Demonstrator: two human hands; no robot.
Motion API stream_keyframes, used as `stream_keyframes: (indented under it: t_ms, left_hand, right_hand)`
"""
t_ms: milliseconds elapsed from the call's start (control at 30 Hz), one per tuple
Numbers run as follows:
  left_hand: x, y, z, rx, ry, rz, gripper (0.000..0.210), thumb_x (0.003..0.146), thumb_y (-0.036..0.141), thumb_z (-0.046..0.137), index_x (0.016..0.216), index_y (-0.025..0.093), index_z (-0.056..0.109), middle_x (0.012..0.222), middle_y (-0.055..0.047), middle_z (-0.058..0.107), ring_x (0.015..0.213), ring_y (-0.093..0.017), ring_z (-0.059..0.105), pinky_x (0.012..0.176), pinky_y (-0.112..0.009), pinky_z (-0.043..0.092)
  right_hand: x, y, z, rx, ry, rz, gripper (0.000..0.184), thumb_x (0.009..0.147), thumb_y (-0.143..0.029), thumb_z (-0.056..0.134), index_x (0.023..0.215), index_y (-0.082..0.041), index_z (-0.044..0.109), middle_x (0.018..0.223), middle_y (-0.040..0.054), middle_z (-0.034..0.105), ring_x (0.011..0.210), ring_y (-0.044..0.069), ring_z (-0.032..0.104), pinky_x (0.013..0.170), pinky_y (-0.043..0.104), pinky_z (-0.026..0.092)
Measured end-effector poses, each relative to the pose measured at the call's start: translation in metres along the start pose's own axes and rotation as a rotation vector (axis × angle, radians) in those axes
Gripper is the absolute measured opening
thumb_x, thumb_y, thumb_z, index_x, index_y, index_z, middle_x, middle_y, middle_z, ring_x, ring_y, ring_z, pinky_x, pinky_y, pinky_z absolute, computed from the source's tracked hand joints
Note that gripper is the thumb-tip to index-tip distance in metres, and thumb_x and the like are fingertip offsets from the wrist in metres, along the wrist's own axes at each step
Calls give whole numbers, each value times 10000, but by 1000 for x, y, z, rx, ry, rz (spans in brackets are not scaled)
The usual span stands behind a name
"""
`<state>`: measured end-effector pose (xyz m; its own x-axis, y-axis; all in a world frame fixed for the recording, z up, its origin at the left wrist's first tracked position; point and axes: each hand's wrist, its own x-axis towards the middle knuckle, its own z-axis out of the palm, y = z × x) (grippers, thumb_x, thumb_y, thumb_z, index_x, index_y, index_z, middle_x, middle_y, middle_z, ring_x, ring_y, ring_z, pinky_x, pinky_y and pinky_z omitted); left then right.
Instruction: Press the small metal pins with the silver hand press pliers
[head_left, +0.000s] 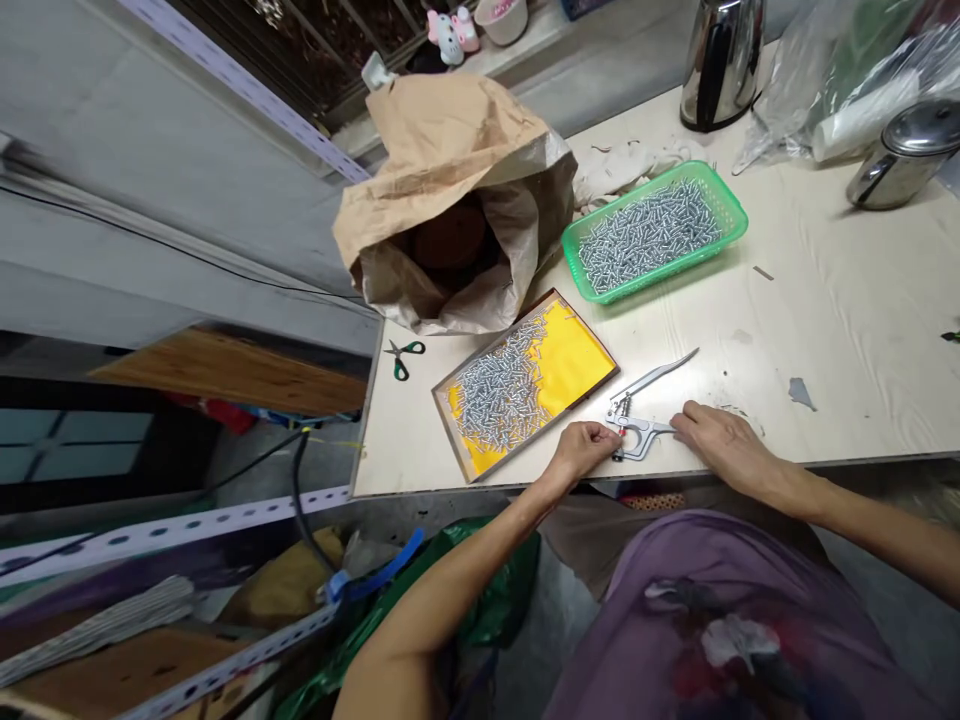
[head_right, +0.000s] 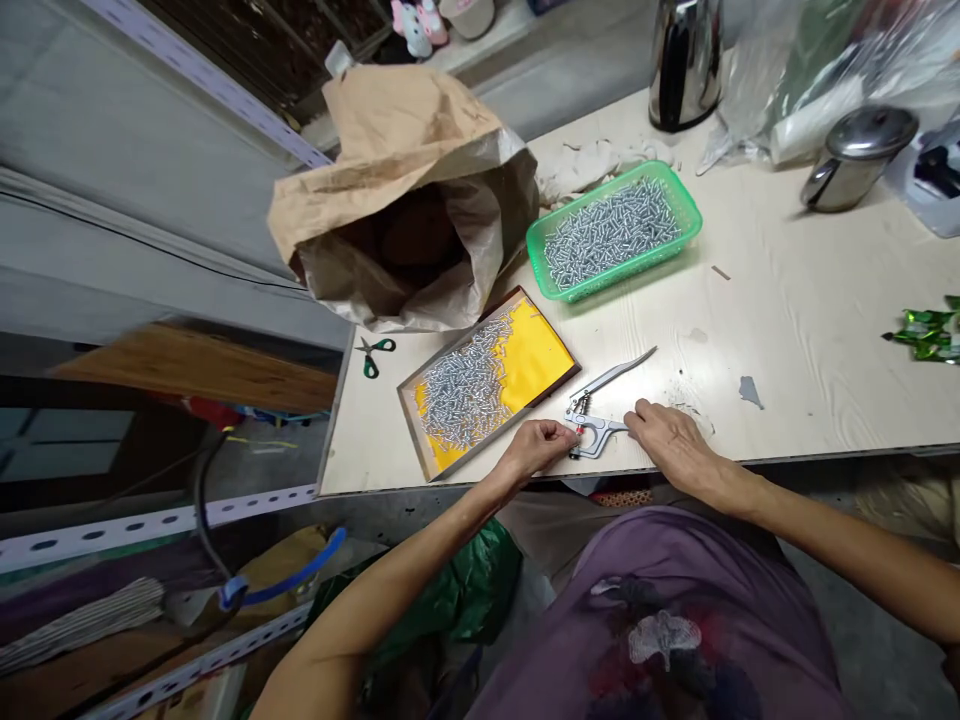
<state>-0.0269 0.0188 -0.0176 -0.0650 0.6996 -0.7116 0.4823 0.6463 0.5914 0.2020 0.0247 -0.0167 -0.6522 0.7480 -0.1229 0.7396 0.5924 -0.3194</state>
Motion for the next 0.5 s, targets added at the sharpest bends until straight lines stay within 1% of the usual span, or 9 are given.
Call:
stream_keyframes:
  t_ms: [67, 167, 233, 267, 300, 367, 400, 433, 500]
  left_hand:
    - [2, -1, -1, 43, -24, -5, 255, 672, 367, 682, 675, 113, 669, 437, 76, 432, 431, -51, 332, 442, -193, 233]
    - [5, -1, -4, 66, -115, -8, 279, 649, 394, 694, 642, 120, 646, 421, 80, 414, 398, -45, 312, 415, -197, 207]
    - [7, -1, -5, 60, -182, -10, 288, 637, 406, 695, 601, 132, 611, 406, 80, 410, 375, -44, 305, 399, -200, 199]
    - [7, -2, -5, 56, -209, -10, 297, 633, 415, 694, 583, 140, 592, 400, 78, 415, 367, -45, 311, 394, -201, 201]
    - [7, -3, -6, 53, -229, -13, 308, 629, 424, 696, 570, 147, 576, 395, 75, 421, 361, -47, 320, 389, -202, 205]
    - [6, -5, -6, 45, -257, -15, 331, 628, 444, 699, 560, 155, 552, 390, 71, 431, 352, -51, 332, 384, -202, 214]
    - [5, -5, -6, 39, -264, -14, 338, 632, 451, 700, 562, 156, 548, 390, 71, 432, 350, -50, 332, 383, -200, 220]
    - [4, -6, -6, 33, -265, -16, 340, 638, 453, 699, 567, 156, 549, 390, 74, 428, 350, -48, 328, 384, -198, 226]
    - [2, -7, -4, 25, -252, -24, 326, 657, 442, 691, 586, 151, 563, 394, 80, 417, 353, -43, 317, 385, -191, 242]
  right_hand:
    - [-1, -1, 0, -4, -8, -1, 222, 950, -101, 391, 900, -177, 593, 877, 72, 599, 705, 164, 538, 611, 284, 356]
    - [0, 2, 1, -16, -12, -20, 208, 957, -148, 401, 903, -176, 600, 901, 87, 612, 728, 179, 550, 623, 297, 377]
    - [3, 8, 3, -26, 35, -49, 157, 949, -250, 474, 983, -174, 608, 1018, 126, 626, 854, 222, 578, 700, 328, 421]
    - [6, 13, 3, -37, 74, -62, 221, 927, -331, 531, 1066, -174, 599, 1123, 154, 614, 962, 262, 574, 763, 364, 437]
    - [9, 19, 4, -51, 111, -74, 373, 887, -418, 586, 1169, -174, 569, 1242, 182, 575, 1083, 310, 542, 836, 416, 435]
    - [16, 31, 4, -79, 150, -99, 719, 787, -569, 656, 1349, -169, 453, 1411, 216, 461, 1273, 387, 413, 958, 521, 375]
    - [20, 37, 4, -86, 145, -116, 836, 748, -615, 669, 1397, -159, 403, 1439, 225, 434, 1318, 403, 362, 995, 551, 338]
    - [24, 41, 4, -88, 129, -137, 902, 723, -641, 673, 1417, -146, 377, 1434, 229, 439, 1334, 406, 342, 1019, 563, 308]
    - [30, 48, 5, -83, 104, -167, 932, 707, -658, 668, 1417, -127, 378, 1376, 229, 491, 1303, 398, 374, 1037, 565, 280]
